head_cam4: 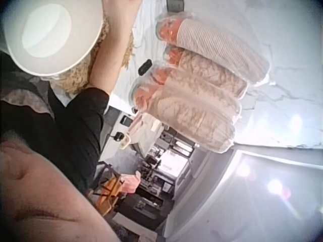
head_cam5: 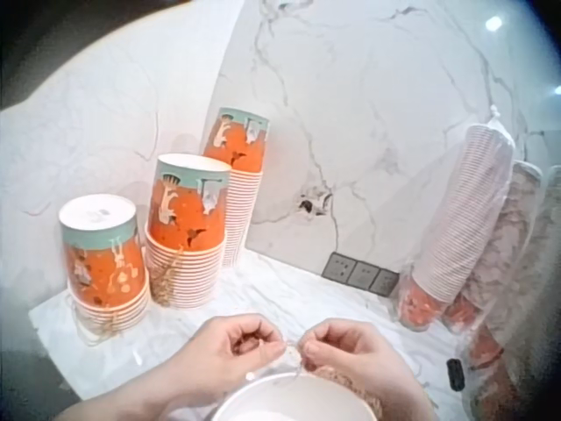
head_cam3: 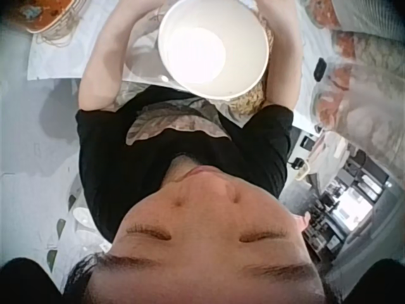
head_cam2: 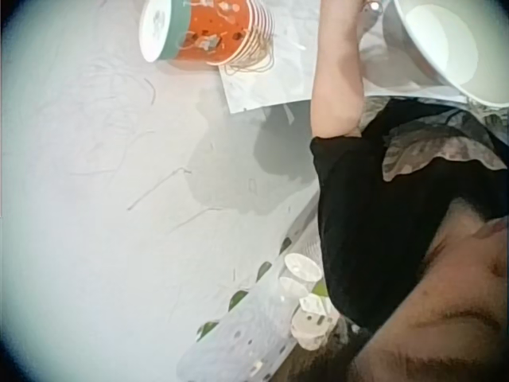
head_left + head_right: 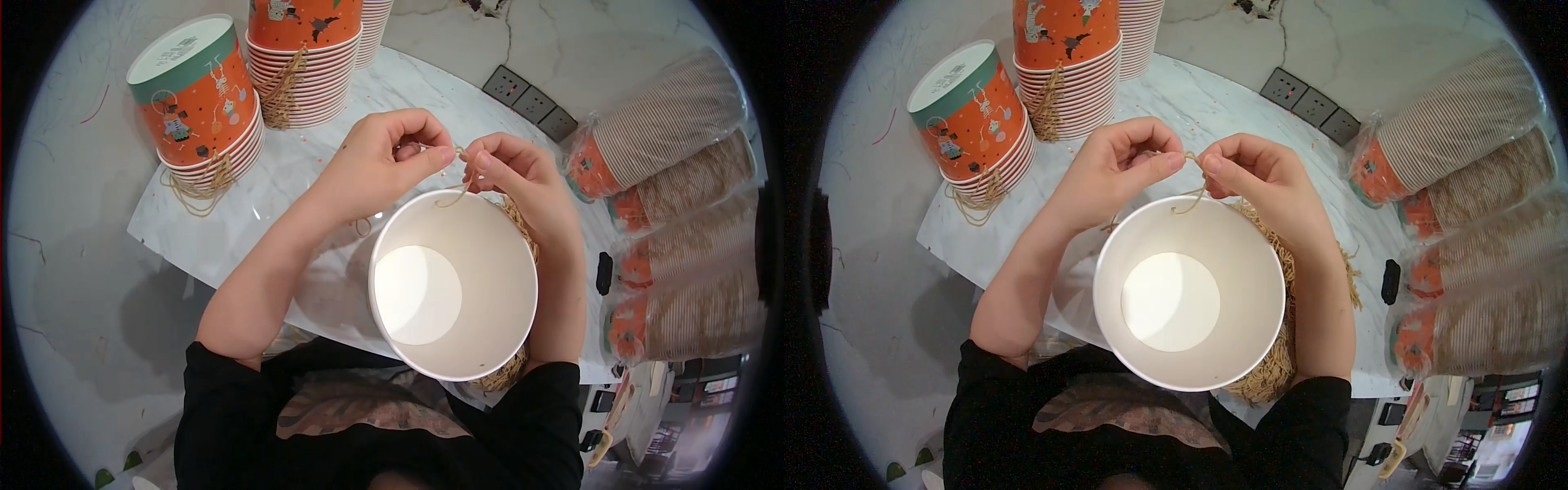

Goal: The recorder is attaching rubber bands as handles to paper buckets by threading them through pre-punched holes.

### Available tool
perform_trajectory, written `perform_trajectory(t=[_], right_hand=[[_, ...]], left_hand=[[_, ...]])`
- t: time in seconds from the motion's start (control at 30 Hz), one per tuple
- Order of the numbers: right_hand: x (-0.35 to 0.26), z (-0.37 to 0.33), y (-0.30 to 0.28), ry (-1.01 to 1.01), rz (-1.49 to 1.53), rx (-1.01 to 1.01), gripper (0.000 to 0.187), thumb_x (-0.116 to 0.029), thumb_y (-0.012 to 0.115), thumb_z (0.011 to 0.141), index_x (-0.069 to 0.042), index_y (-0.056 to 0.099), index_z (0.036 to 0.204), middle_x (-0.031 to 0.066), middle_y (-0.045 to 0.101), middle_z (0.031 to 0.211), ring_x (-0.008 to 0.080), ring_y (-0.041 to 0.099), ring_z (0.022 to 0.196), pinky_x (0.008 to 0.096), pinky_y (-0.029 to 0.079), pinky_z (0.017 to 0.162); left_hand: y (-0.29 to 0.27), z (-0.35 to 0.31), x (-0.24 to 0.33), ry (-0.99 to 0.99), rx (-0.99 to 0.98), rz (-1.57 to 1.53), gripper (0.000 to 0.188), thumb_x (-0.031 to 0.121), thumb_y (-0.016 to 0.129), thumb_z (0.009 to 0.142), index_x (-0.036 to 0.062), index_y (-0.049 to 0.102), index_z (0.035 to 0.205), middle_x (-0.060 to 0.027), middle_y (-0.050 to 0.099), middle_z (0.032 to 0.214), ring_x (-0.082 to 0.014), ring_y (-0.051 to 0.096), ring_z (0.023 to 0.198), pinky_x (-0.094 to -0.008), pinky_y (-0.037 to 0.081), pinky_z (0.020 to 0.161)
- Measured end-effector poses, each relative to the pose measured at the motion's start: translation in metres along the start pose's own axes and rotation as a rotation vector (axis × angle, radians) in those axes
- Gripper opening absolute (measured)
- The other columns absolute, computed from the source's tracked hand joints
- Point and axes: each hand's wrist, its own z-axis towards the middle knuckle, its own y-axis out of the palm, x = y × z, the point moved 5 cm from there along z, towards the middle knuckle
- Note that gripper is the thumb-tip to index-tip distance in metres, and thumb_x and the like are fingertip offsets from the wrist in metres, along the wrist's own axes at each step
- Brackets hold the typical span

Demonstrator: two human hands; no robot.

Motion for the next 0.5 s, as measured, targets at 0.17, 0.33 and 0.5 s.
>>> perform_trajectory(t=[0.17, 0.33, 0.5], right_hand=[[0.005, 0.003, 0.001, -0.047, 0.001, 0.018, 0.019, -0.019, 0.071, 0.094, -0.001, 0.068, 0.096, -0.0002, 0.065, 0.084, 0.0071, 0.058, 0.078, 0.0227, 0.048, 0.072], [0.007, 0.003, 0.008, 0.030, 0.016, -0.036, 0.011, -0.013, 0.069, 0.092, -0.002, 0.067, 0.094, -0.0009, 0.064, 0.083, 0.0066, 0.057, 0.078, 0.0225, 0.047, 0.071], [0.015, 0.009, 0.006, -0.009, 0.174, -0.090, 0.006, -0.009, 0.066, 0.088, -0.004, 0.066, 0.092, -0.0024, 0.062, 0.081, 0.0049, 0.057, 0.075, 0.0201, 0.044, 0.066]], left_hand=[[0.008, -0.004, 0.009, 0.011, 0.028, 0.087, 0.007, 0.009, 0.071, 0.092, 0.0034, 0.066, 0.092, 0.0094, 0.052, 0.076, 0.0007, 0.038, 0.067, -0.0180, 0.032, 0.059], [0.009, -0.004, 0.004, 0.068, 0.109, 0.103, 0.007, 0.008, 0.070, 0.092, 0.0036, 0.066, 0.089, 0.0091, 0.051, 0.075, -0.0001, 0.036, 0.066, -0.0182, 0.032, 0.058], [0.007, -0.005, 0.007, 0.160, 0.243, 0.156, 0.011, 0.010, 0.072, 0.087, 0.0006, 0.067, 0.085, 0.0012, 0.062, 0.073, -0.0053, 0.043, 0.061, -0.0243, 0.039, 0.055]])
